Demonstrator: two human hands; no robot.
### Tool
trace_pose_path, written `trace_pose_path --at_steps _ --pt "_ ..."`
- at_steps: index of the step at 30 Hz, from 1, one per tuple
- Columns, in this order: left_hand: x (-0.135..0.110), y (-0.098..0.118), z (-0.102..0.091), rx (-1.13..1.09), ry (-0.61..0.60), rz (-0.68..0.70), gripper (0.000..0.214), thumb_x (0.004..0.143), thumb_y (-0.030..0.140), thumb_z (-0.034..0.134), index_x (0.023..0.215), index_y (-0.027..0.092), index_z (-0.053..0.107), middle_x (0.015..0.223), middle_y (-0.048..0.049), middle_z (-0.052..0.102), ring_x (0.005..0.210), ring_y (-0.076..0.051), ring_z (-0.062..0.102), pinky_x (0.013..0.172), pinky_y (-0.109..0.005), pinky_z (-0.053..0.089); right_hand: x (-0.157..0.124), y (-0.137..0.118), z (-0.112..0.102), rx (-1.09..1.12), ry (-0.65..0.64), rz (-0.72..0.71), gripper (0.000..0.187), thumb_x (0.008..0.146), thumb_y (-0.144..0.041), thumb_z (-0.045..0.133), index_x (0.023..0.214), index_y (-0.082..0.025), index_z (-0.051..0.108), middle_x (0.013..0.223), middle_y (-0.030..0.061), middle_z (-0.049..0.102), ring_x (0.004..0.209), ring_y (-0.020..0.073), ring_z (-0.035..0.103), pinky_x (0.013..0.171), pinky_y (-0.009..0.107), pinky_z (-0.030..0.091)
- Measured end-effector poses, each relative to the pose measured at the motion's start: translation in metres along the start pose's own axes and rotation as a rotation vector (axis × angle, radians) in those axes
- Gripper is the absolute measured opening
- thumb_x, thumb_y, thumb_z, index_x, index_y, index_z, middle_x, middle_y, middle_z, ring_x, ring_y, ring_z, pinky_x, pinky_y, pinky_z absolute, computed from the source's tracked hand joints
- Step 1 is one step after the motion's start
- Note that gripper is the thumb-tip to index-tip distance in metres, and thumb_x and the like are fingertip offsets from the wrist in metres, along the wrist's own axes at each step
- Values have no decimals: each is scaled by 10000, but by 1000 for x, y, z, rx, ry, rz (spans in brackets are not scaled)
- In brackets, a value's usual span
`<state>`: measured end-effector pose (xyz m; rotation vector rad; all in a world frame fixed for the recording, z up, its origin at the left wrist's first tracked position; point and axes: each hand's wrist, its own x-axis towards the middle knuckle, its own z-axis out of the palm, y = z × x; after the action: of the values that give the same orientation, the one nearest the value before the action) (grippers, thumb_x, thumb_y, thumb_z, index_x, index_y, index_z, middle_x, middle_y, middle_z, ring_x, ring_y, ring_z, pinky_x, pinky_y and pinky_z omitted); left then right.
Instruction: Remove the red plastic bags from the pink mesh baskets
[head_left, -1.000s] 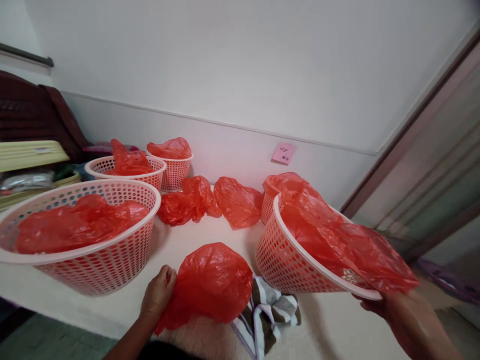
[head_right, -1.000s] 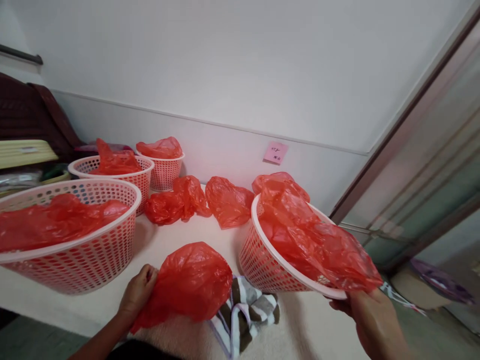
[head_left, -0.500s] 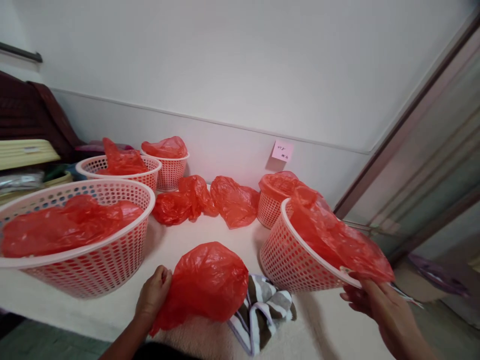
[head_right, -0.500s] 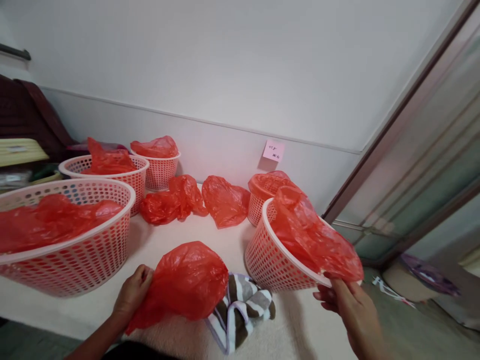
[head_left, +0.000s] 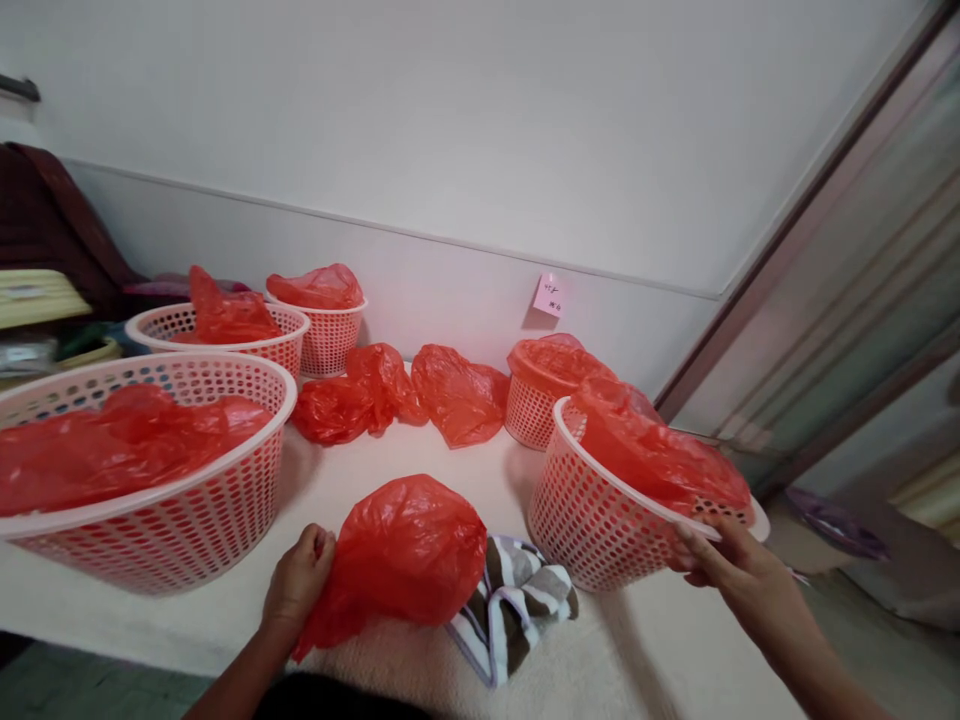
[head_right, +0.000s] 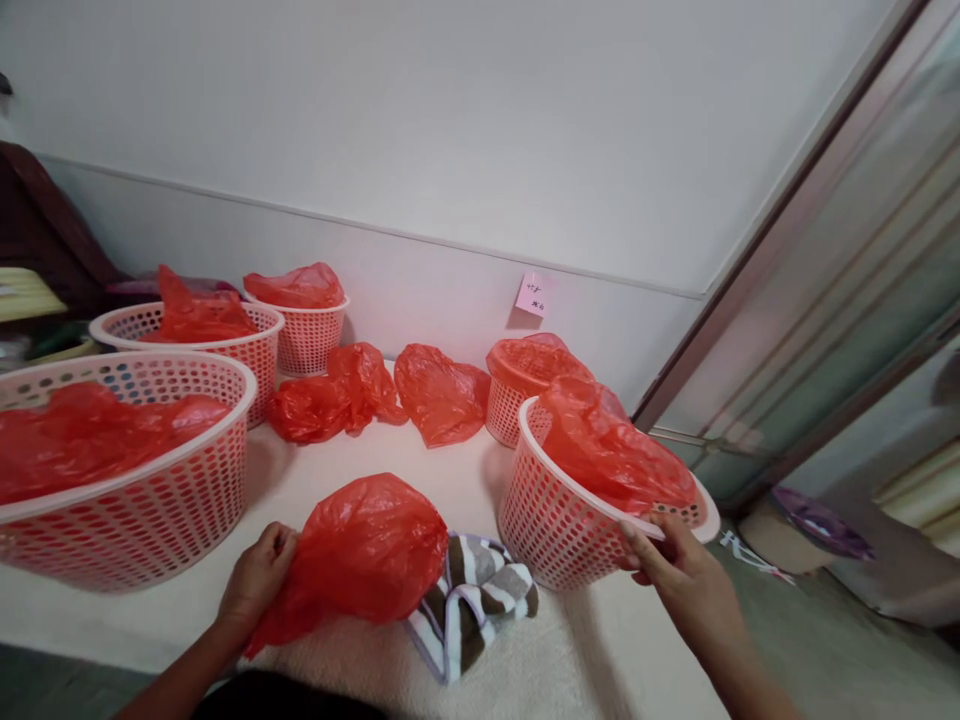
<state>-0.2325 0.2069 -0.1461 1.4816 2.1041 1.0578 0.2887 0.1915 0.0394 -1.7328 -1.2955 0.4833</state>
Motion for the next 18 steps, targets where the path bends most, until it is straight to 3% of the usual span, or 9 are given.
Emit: trace_pose_path --at_steps 3,6,10,14,16,18 --pt "0 1 0 0 4 -1 177 867 344 474 719 248 482 628 21 600 585 -156 577 573 -230 366 -6 -4 -5 -28 -144 51 578 663 -699 659 919 -186 586 699 39 689 652 240 697 536 314 543" --pt "-1 2 -1 -2 5 0 182 860 339 481 704 245 472 612 30 585 575 -147 565 573 -225 357 -21 -13 -5 -49 -158 91 632 670 -722 632 994 -183 571 677 26 672 635 245 696 542 334 542" --pt "0 3 -2 0 1 -4 174 852 330 491 703 241 481 625 24 600 592 -146 570 571 -225 348 -46 -22 -2 19 -61 48 787 724 -673 620 1303 -165 456 629 -6 639 598 231 677 558 347 543" --pt "1 1 -1 7 -4 -18 163 850 334 496 715 242 501 634 15 613 602 -154 578 568 -230 347 -71 -23 7 -2 107 -123 618 810 -547 599 1306 -202 469 712 2 632 653 208 666 629 335 545" --pt "1 1 -1 7 -6 -21 160 851 338 495 722 244 504 639 14 618 603 -156 581 570 -231 350 -86 -24 24 -28 54 -219 461 837 -478 591 1223 -236 525 798 19 646 694 200 666 659 323 544" --pt "1 1 0 6 -4 -24 160 851 339 497 721 245 500 645 14 622 606 -157 584 574 -231 354 -101 -27 55 -78 -115 -329 296 872 -400 560 1128 -251 578 869 35 658 773 200 665 719 319 539"
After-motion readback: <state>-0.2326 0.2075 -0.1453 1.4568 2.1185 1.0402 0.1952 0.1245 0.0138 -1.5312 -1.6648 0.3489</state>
